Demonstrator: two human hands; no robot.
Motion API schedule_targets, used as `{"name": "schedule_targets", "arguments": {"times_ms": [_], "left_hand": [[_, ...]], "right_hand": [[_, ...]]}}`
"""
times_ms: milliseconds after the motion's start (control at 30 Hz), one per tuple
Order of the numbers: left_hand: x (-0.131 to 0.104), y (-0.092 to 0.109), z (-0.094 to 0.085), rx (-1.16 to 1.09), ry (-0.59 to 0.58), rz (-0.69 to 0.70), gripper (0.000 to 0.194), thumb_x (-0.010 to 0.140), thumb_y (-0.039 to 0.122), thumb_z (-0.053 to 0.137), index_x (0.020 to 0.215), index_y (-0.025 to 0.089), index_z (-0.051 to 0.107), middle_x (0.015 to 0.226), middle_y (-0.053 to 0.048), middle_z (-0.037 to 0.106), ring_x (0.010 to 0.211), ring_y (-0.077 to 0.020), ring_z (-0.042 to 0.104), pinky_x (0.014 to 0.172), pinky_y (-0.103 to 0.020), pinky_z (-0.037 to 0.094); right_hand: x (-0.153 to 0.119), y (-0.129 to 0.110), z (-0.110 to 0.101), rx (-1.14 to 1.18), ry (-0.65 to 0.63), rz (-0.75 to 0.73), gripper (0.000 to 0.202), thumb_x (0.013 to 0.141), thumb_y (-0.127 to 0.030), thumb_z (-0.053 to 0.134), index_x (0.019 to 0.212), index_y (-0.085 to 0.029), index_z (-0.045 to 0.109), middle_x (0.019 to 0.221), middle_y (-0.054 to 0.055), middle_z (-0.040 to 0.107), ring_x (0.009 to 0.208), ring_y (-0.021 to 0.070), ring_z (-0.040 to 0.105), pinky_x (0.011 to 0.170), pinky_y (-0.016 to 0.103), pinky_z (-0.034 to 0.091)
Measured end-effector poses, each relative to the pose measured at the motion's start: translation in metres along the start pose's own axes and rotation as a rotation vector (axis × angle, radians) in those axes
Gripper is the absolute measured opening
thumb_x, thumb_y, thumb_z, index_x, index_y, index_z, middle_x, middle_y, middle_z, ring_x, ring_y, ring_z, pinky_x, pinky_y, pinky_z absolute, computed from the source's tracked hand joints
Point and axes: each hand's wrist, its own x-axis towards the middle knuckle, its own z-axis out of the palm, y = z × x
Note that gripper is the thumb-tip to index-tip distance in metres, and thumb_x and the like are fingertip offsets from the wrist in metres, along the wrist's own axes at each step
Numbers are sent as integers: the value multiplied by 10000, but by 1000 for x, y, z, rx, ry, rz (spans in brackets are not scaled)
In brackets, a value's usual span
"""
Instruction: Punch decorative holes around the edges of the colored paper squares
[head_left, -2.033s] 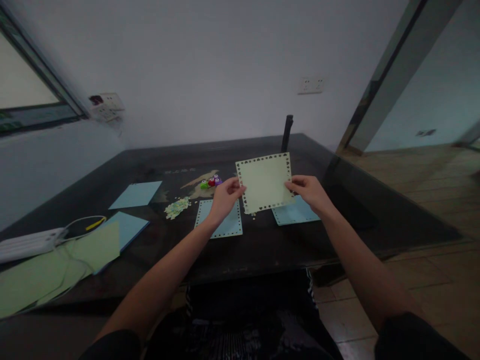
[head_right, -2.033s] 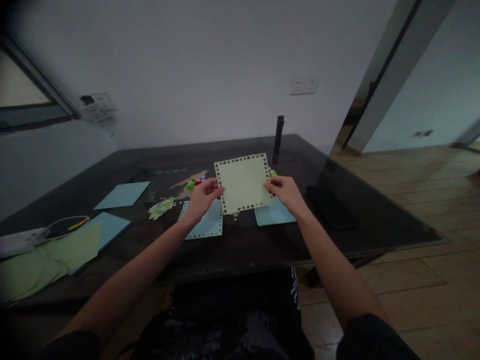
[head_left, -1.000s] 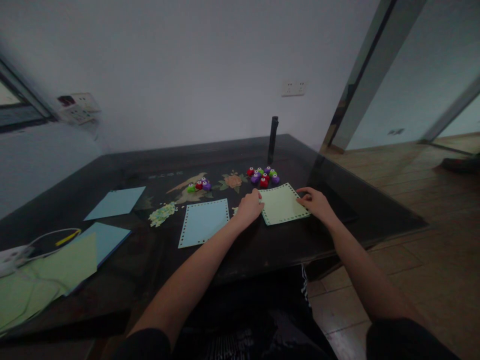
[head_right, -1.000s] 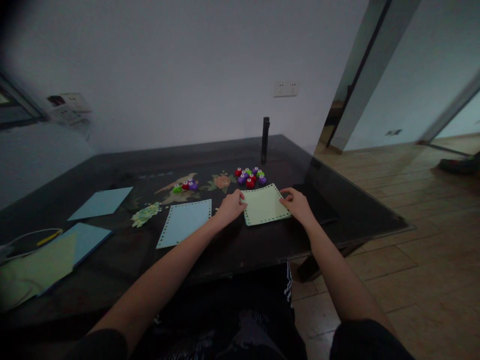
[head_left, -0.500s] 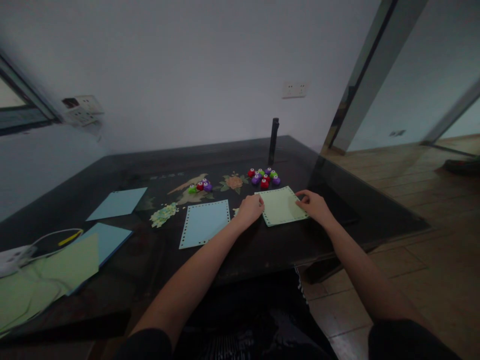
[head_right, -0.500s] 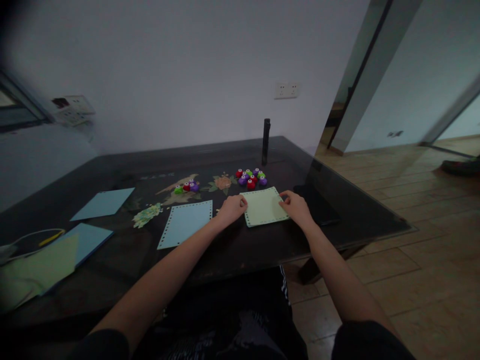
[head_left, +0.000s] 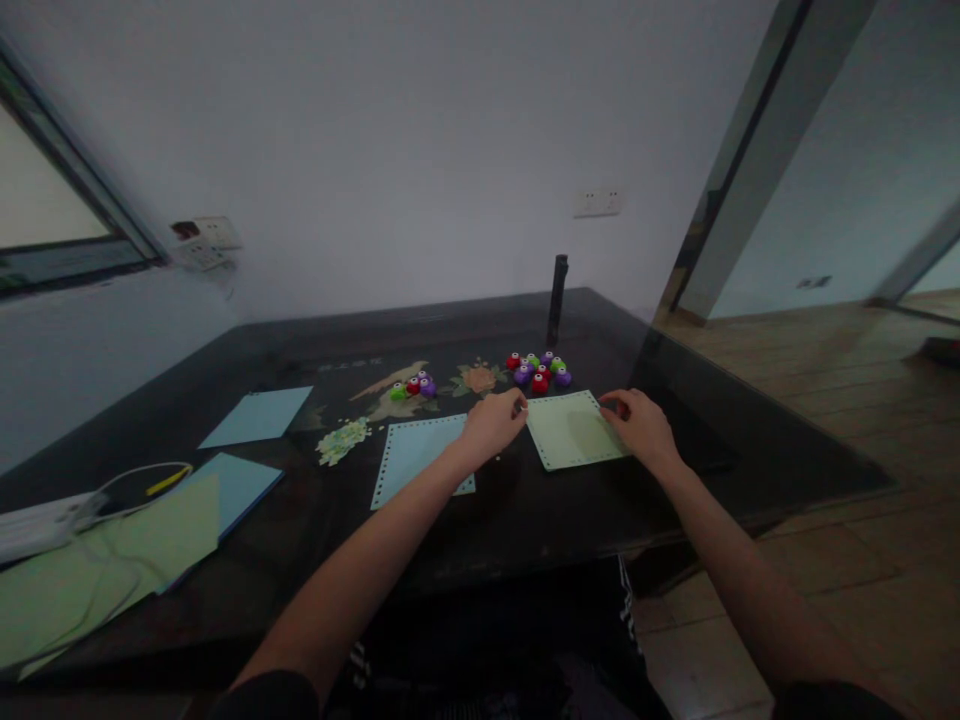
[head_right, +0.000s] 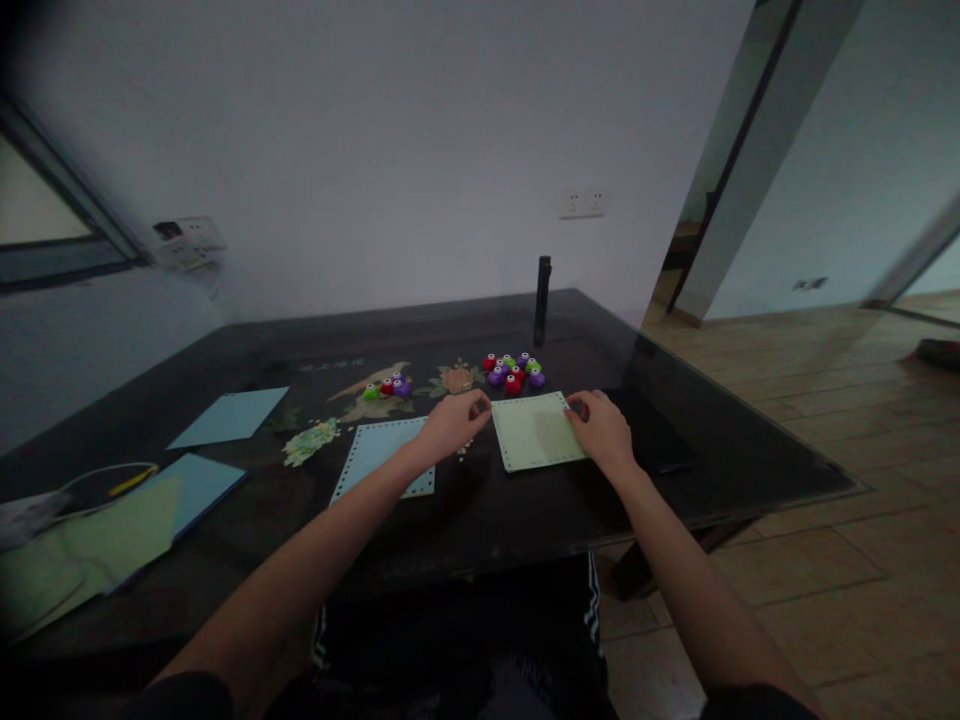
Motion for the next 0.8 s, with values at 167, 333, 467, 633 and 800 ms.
{"name": "schedule_targets", "arguments": {"times_ms": [167, 333, 467, 633, 800], "left_hand": [[-31, -67, -47, -31, 66, -7, 179, 829, 238, 470, 931, 183, 606, 768, -32, 658, 705, -152, 606, 664, -261, 453], [-57, -145, -64, 80, 118, -89, 169, 802, 215, 506, 919, 156, 613, 906, -71, 656, 797, -170, 604, 754, -307, 461], [-64, -169, -60, 168, 92, -60, 251, 803, 286, 534, 1007, 158, 607, 1033, -100, 622, 980, -213, 579, 868, -354, 441], [-68, -172, -55, 232, -33, -60, 527, 798, 496, 522, 1228, 191, 509, 1229, -125, 533, 1134, -273, 508, 931, -418, 404], [-71, -174, -51, 291, -120, -81, 732, 704, 619, 568, 1292, 194, 468, 1314, -141, 470, 1209, -320, 431, 967, -441, 358]], "right_hand": [[8, -48, 0, 232, 9, -179, 209, 781, -245, 553, 959, -173, 634, 727, 15, 544, 635, 152, 498, 635, 283, 394], [19, -129, 18, 350, -143, -349, 224, 776, -203, 594, 992, -154, 628, 797, 37, 609, 699, 156, 542, 670, 280, 412], [25, -180, 51, 214, -341, -451, 238, 800, -231, 605, 1023, -156, 637, 933, 84, 643, 882, 199, 577, 774, 313, 419], [26, -191, 88, -32, -508, -490, 509, 737, -418, 680, 1136, -111, 611, 1156, 187, 570, 1127, 321, 479, 886, 396, 396], [27, -177, 105, -37, -465, -595, 678, 700, -550, 660, 1183, -79, 589, 1147, 201, 548, 1116, 321, 454, 936, 420, 365]]}}
